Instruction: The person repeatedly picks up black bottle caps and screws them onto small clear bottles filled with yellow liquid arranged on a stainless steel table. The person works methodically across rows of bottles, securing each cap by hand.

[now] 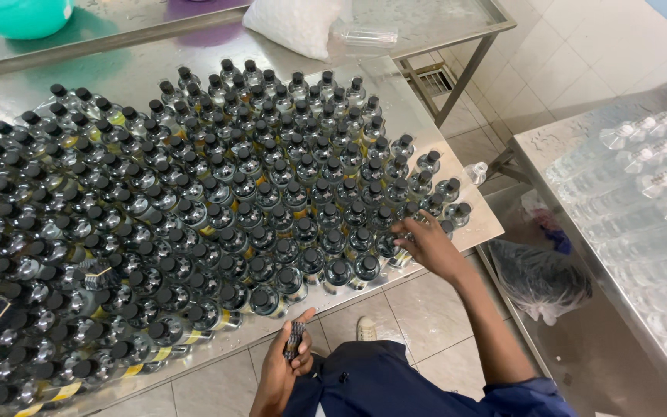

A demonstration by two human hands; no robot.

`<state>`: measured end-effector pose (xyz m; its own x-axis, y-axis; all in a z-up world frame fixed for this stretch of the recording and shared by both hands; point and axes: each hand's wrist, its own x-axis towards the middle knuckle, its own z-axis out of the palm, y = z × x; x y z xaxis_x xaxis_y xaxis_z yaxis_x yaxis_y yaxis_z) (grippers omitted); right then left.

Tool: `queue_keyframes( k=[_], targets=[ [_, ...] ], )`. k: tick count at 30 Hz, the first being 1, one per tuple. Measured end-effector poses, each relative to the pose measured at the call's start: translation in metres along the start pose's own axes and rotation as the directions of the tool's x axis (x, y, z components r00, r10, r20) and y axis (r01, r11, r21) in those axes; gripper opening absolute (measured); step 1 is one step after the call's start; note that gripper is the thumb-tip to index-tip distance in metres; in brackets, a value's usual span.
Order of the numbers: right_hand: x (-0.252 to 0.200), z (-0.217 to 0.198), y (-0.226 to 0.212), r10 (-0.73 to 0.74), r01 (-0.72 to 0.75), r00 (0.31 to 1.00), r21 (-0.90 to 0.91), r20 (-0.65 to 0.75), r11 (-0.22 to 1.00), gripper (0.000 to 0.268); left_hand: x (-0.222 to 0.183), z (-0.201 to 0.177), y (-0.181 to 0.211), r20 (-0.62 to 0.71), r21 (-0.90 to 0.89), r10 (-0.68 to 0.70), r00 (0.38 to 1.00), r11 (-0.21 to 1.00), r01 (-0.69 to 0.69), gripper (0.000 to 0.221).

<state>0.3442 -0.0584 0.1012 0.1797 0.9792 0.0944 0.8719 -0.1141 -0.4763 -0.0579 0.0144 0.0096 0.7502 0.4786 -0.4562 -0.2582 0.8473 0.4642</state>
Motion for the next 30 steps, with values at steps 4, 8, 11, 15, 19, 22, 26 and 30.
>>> queue_keyframes(
  k=[4,8,11,15,19,22,26,30],
  targets=[
    [0.000,0.003,-0.003,-0.107,0.103,0.993,-0.071,-0.048,0.992,0.037,0.012,0.017,-0.007,-0.017,0.000,0.003,1.000,1.000,-0.003,0.081],
    [0.005,0.000,0.008,-0.110,0.115,0.993,0.117,-0.043,0.987,0.035,0.030,0.031,-0.021,0.001,-0.033,0.008,1.000,0.999,-0.008,0.078],
    [0.008,-0.009,0.003,-0.110,0.109,0.994,0.109,0.010,0.988,0.037,0.046,0.038,-0.028,0.040,-0.046,0.019,0.999,0.999,-0.018,0.080],
    [0.010,-0.002,0.013,-0.132,0.134,0.987,-0.024,0.092,0.991,0.045,0.054,0.071,-0.028,0.007,-0.033,0.003,1.000,0.999,-0.003,0.083],
    [0.011,0.011,0.031,-0.128,0.130,0.985,-0.013,0.112,0.991,0.042,0.065,0.082,-0.038,0.011,-0.030,0.050,0.999,0.998,-0.050,0.078],
    [0.008,-0.001,0.015,-0.213,0.217,0.974,-0.038,0.076,0.976,0.046,0.072,0.096,-0.042,-0.016,-0.005,0.079,0.997,0.997,-0.079,0.079],
    [-0.005,-0.018,-0.029,-0.277,0.273,0.961,0.252,-0.019,0.928,0.046,0.090,0.110,-0.056,0.055,-0.040,0.086,0.995,0.996,-0.084,0.080],
    [-0.014,0.007,-0.039,-0.334,0.234,0.942,0.643,0.036,0.729,0.051,0.091,0.139,-0.068,0.082,0.130,0.036,0.996,0.990,-0.047,0.034]
  ],
)
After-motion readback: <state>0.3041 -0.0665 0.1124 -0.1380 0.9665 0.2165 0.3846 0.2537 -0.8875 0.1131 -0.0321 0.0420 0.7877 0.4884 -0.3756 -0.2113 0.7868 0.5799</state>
